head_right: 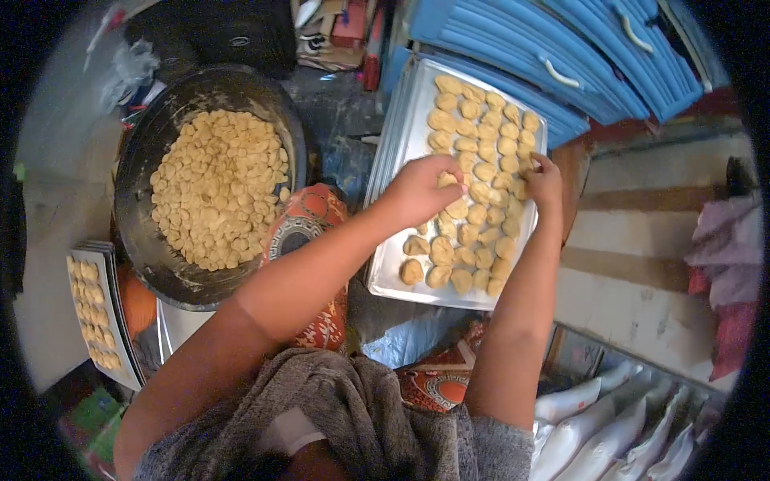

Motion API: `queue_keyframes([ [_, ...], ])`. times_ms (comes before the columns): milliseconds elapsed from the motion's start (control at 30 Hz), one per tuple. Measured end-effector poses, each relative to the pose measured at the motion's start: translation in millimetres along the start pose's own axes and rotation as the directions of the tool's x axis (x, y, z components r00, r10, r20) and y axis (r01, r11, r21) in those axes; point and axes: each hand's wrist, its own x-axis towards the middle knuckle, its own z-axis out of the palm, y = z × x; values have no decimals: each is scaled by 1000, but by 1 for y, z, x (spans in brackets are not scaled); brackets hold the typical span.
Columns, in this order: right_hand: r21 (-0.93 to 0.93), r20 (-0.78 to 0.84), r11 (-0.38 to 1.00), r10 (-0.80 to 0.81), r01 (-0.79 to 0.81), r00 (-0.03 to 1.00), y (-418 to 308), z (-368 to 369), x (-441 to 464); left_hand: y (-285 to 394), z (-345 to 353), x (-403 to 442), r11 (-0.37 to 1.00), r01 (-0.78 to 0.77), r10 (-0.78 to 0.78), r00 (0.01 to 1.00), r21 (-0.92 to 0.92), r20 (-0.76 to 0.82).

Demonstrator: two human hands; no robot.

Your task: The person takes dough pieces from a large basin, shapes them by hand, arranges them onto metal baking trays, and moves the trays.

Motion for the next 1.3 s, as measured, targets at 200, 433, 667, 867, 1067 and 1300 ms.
queue_keyframes([
  [200,610,-172,789,50,66,984,-129,-7,-81,-2,-9,8,978,-61,16,975,-199,-220],
  [433,744,-39,624,-318,239,947,-265,79,-209,-13,-105,-29,963,-147,9,855,-225,-518],
  [667,510,340,530,-848,677,407,-319,69,-280,-85,-237,-238,877,303,-63,842,373,-536],
  [867,816,560,571,-747,86,-359,-327,50,-326,-162,-259,-458,663,661,33,443,351,-896],
  [1067,893,430,424,-903,-150,7,-365,15,-352,-234,-232,-545,287,951,-457,245,119,-855],
  [1300,828,111,286,-927,-483,-358,-426,24,-373,-246,-231,-509,-119,930,-777,131,349,-615],
])
